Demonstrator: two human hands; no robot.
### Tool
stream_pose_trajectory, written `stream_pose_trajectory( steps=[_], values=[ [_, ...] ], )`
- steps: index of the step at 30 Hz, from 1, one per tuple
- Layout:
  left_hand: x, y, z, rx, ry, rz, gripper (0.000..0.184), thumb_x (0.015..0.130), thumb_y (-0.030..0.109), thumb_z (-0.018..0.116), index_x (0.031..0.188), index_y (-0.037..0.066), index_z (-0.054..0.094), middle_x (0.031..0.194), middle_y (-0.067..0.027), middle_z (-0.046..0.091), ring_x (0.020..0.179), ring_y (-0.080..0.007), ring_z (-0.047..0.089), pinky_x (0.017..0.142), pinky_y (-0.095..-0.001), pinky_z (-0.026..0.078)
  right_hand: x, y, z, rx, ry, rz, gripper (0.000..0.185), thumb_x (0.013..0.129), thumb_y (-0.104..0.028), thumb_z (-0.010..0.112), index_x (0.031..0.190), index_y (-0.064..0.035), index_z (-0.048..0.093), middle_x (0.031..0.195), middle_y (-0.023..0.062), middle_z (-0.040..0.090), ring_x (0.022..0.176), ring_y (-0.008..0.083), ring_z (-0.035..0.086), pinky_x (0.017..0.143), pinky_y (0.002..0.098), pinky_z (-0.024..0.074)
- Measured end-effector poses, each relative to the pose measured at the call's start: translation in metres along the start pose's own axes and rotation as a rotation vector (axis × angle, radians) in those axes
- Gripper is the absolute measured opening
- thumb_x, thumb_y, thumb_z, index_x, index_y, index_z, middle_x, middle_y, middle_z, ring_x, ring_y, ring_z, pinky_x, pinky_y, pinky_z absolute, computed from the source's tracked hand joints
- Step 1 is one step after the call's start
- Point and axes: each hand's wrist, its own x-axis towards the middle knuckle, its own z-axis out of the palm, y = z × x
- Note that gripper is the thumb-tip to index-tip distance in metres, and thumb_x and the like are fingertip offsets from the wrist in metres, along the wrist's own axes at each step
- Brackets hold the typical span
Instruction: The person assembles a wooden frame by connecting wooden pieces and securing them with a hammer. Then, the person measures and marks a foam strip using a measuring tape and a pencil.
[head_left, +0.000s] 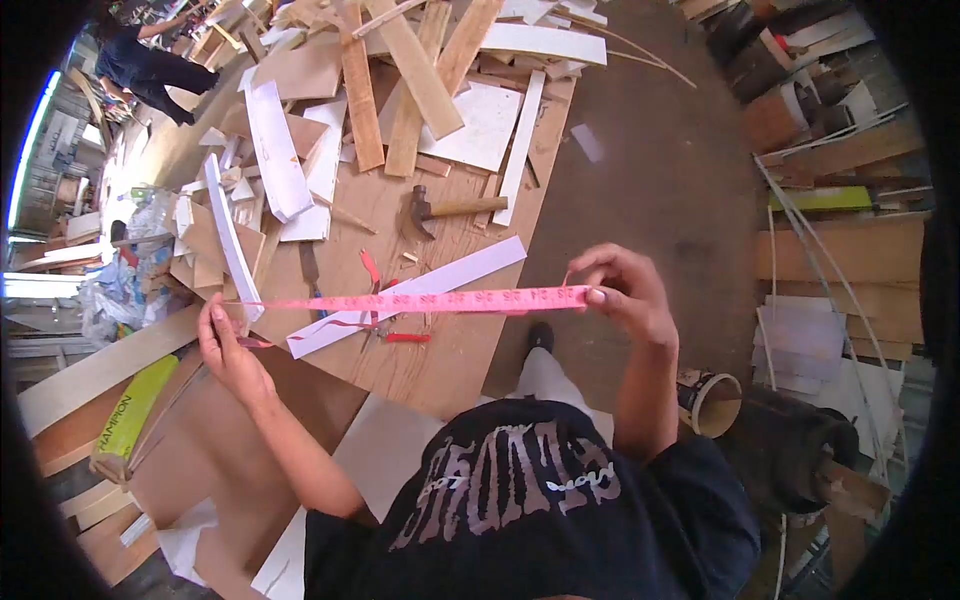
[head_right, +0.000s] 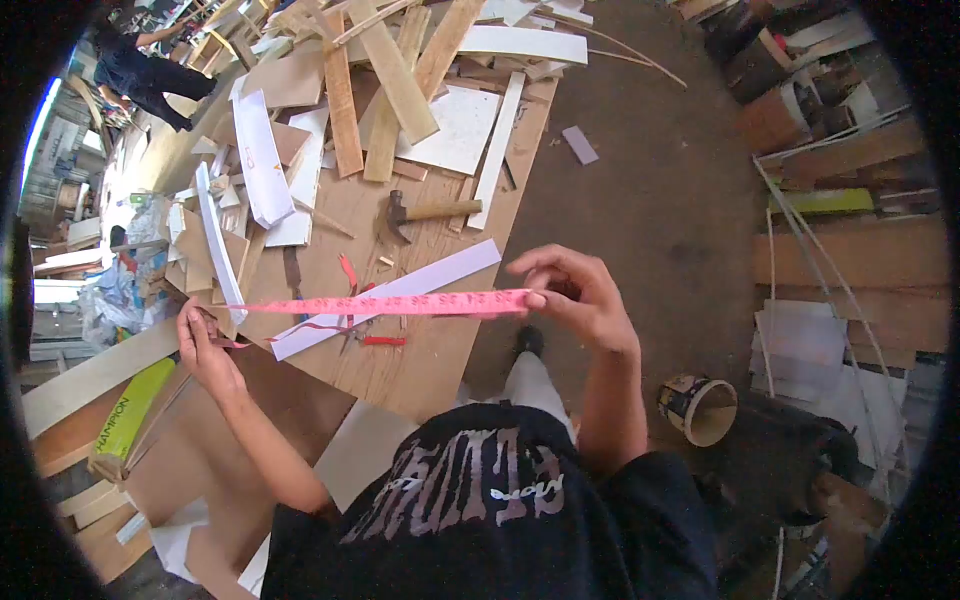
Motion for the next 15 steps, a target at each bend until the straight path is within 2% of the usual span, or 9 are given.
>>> stream_pose_trajectory(
  steps=[2,4,5,7,9,11,12,13,15],
  values=[
    [-0.001,0.001,0.009,0.087,0.009,0.026,0.028,0.104,0.026,0.057,0.118,0.003,0.067,0.103,0.0002,0.062,0.093,-0.0089,0.052,0.085,-0.028,0.044,0.005,-0.014,-0.014,0.046,-0.092,0.141,0.027,0.092,-0.008,0.069,0.117,0.001,0.063,0.089,0.0028,0.07,0.067,0.0039,0.057,0.057,0.0193,0.0416],
    [-0.01,-0.002,0.028,0.1,-0.003,0.046,0.031,0.102,0.025,0.059,0.121,0.001,0.065,0.111,-0.0054,0.066,0.106,-0.0145,0.058,0.095,-0.0321,0.046,0.005,-0.016,-0.02,0.138,-0.097,0.154,0.026,0.093,-0.006,0.068,0.117,0.0007,0.063,0.09,0.0033,0.07,0.065,0.0037,0.056,0.055,0.0192,0.0417],
    [-0.018,-0.003,0.039,0.096,0.005,0.055,0.031,0.102,0.025,0.059,0.121,0.001,0.065,0.111,-0.0054,0.066,0.106,-0.0145,0.058,0.095,-0.0321,0.046,0.008,-0.018,-0.019,0.215,-0.108,0.168,0.024,0.093,-0.005,0.067,0.117,0.0004,0.064,0.092,0.0038,0.07,0.063,0.0036,0.055,0.053,0.0191,0.0418],
    [-0.044,-0.001,0.066,0.301,0.025,0.091,0.033,0.099,0.023,0.063,0.122,-0.001,0.064,0.118,-0.0101,0.066,0.114,-0.0201,0.06,0.099,-0.035,0.046,0.009,-0.007,-0.013,0.234,-0.131,0.117,0.025,0.093,0.001,0.063,0.117,-0.0005,0.06,0.096,0.0064,0.068,0.059,0.0079,0.057,0.05,0.0207,0.0419],
    [-0.09,0.008,0.108,0.406,0.025,0.387,0.035,0.096,0.02,0.066,0.122,-0.002,0.063,0.119,-0.0121,0.066,0.114,-0.022,0.061,0.1,-0.0355,0.046,0.009,-0.007,-0.003,0.358,-0.17,0.086,0.028,0.096,-0.001,0.063,0.123,0.0007,0.058,0.107,0.0069,0.068,0.069,0.0074,0.063,0.052,0.0194,0.0442],
    [-0.154,0.017,0.146,0.244,-0.107,0.271,0.033,0.095,0.017,0.065,0.122,-0.002,0.063,0.12,-0.0113,0.066,0.112,-0.0211,0.061,0.101,-0.0357,0.045,0.007,-0.012,0.007,0.317,-0.151,0.092,0.031,0.097,-0.001,0.062,0.127,-0.0002,0.055,0.11,0.0074,0.068,0.074,0.0092,0.066,0.053,0.0191,0.0451],
    [-0.182,0.029,0.159,0.019,-0.344,0.112,0.033,0.094,0.018,0.065,0.121,-0.001,0.063,0.118,-0.0107,0.066,0.111,-0.0206,0.061,0.097,-0.0336,0.046,0.006,-0.013,0.012,0.285,-0.116,0.109,0.034,0.097,0.0,0.062,0.13,-0.0011,0.052,0.114,0.0079,0.067,0.079,0.0109,0.069,0.054,0.0188,0.046],
    [-0.208,0.038,0.175,-0.068,-0.466,0.009,0.036,0.093,0.017,0.066,0.124,0.0,0.061,0.116,-0.0091,0.065,0.108,-0.019,0.062,0.091,-0.0305,0.049,0.005,-0.014,0.017,0.279,-0.126,0.104,0.034,0.097,0.0,0.062,0.13,-0.0011,0.052,0.114,0.0079,0.067,0.079,0.0109,0.069,0.054,0.0188,0.046],
    [-0.247,0.038,0.205,-0.288,-0.546,0.046,0.039,0.093,0.018,0.067,0.127,-0.001,0.059,0.113,-0.0083,0.066,0.105,-0.0176,0.063,0.087,-0.0293,0.05,0.003,-0.013,0.024,0.394,-0.022,0.122,0.037,0.097,0.001,0.061,0.131,-0.0042,0.049,0.115,0.0082,0.067,0.09,0.014,0.072,0.056,0.0205,0.0475]
  ],
)
